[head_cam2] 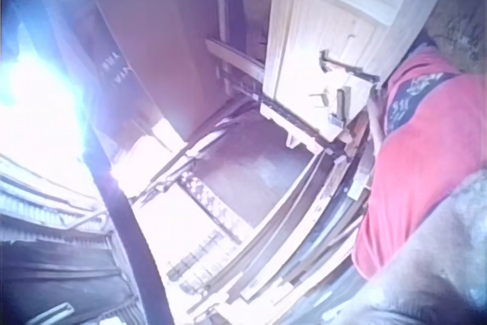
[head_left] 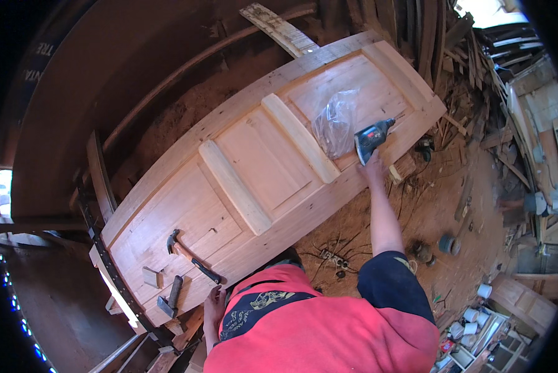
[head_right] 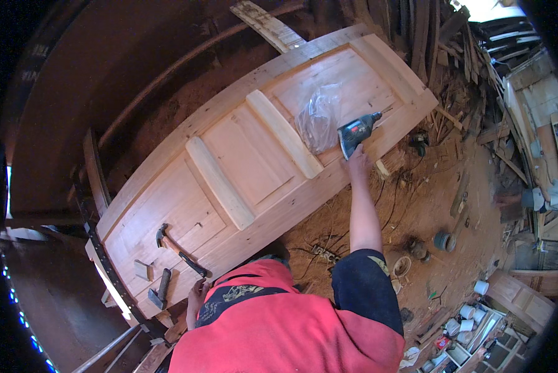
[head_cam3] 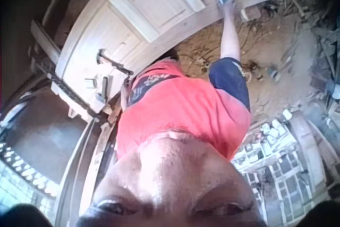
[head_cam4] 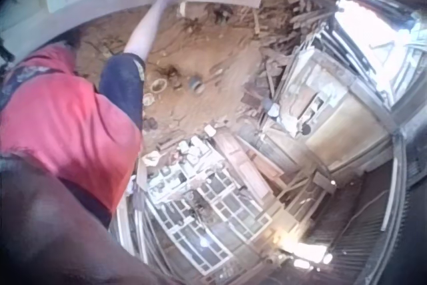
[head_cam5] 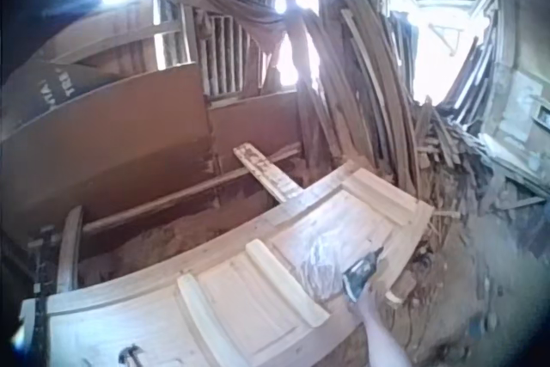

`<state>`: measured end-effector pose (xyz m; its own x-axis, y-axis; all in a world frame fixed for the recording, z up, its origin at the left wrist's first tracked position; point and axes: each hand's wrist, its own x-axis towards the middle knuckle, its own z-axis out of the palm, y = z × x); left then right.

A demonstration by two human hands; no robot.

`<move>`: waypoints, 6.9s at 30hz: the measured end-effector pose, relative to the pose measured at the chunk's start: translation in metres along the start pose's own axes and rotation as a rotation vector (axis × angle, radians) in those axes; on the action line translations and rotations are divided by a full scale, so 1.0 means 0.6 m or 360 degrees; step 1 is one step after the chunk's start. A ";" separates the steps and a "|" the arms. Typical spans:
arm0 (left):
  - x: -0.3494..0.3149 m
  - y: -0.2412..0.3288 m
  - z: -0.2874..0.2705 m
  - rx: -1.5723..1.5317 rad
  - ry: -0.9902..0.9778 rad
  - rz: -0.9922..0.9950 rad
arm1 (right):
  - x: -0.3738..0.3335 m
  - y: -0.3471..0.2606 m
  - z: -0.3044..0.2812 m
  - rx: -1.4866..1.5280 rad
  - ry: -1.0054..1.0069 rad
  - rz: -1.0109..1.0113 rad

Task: The person constructs a wooden door by positioning wood panels into a frame, securing the assembly with a large bar clamp, and then using a hammer, a hand plane, and a drill to fit and secure the components.

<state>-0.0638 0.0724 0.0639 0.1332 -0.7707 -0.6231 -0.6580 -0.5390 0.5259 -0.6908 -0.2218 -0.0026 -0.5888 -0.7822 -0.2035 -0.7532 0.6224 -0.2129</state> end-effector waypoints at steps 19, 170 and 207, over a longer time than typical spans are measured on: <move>0.023 -0.014 -0.036 -0.0120 0.0099 0.0170 | -0.340 -0.125 -0.194 0.1501 0.0135 -0.0365; -0.150 -0.906 -0.780 -0.1960 0.2337 0.0605 | -1.734 -1.269 0.248 -0.0531 -0.2556 -0.2035; -0.131 -0.978 -0.738 -0.2178 0.2321 0.0620 | -1.774 -1.268 0.265 -0.0805 -0.2551 -0.2038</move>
<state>0.6400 0.2987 0.0602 0.9852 -0.1546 0.0740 -0.0109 0.3744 0.9272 0.5554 0.1416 0.2242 0.6914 0.2083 -0.6918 -0.5919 -0.3857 -0.7077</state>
